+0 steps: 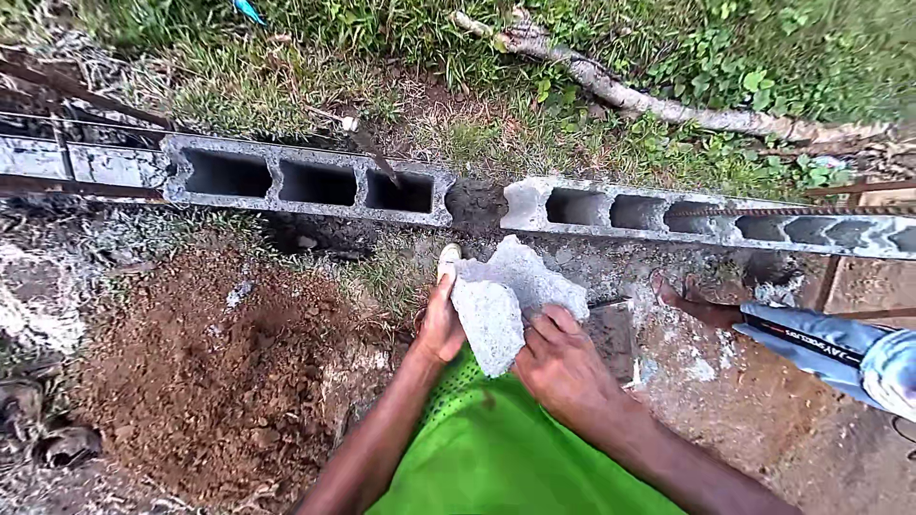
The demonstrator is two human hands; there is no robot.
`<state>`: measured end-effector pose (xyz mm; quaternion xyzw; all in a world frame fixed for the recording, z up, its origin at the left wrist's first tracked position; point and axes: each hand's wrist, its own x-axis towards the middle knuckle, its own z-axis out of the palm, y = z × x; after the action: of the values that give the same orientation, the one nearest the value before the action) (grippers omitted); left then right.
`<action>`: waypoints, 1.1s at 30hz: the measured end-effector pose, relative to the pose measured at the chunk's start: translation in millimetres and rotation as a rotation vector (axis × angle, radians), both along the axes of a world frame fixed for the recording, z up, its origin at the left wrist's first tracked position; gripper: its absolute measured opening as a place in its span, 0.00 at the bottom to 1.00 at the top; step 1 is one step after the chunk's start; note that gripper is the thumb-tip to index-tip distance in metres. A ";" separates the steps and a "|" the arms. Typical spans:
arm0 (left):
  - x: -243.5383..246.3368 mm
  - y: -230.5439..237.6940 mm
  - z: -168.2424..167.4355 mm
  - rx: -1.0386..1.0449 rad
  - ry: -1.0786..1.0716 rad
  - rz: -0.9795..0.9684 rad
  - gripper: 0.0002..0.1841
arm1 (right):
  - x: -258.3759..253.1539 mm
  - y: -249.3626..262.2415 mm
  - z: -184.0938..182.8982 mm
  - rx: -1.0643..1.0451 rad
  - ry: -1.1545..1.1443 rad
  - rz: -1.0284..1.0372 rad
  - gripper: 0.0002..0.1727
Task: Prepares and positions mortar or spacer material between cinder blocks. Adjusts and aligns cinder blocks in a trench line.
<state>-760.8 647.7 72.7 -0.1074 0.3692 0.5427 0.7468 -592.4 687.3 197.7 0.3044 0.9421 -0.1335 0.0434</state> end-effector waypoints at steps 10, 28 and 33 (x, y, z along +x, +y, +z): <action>8.1 -2.3 -10.3 -0.240 -0.332 0.053 0.19 | -11.5 18.4 5.0 -0.074 -0.224 0.163 0.17; 15.7 -1.6 -9.5 -0.094 -0.453 0.296 0.12 | 21.9 25.4 83.7 -0.053 0.083 0.000 0.17; 4.7 -18.1 -17.7 -0.093 -0.392 0.356 0.11 | 41.3 30.9 66.2 -0.008 0.057 -0.339 0.20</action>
<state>-756.1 629.6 55.0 -0.3080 0.2176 0.6168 0.6910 -551.1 718.2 263.9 0.4548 0.8776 -0.1513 -0.0051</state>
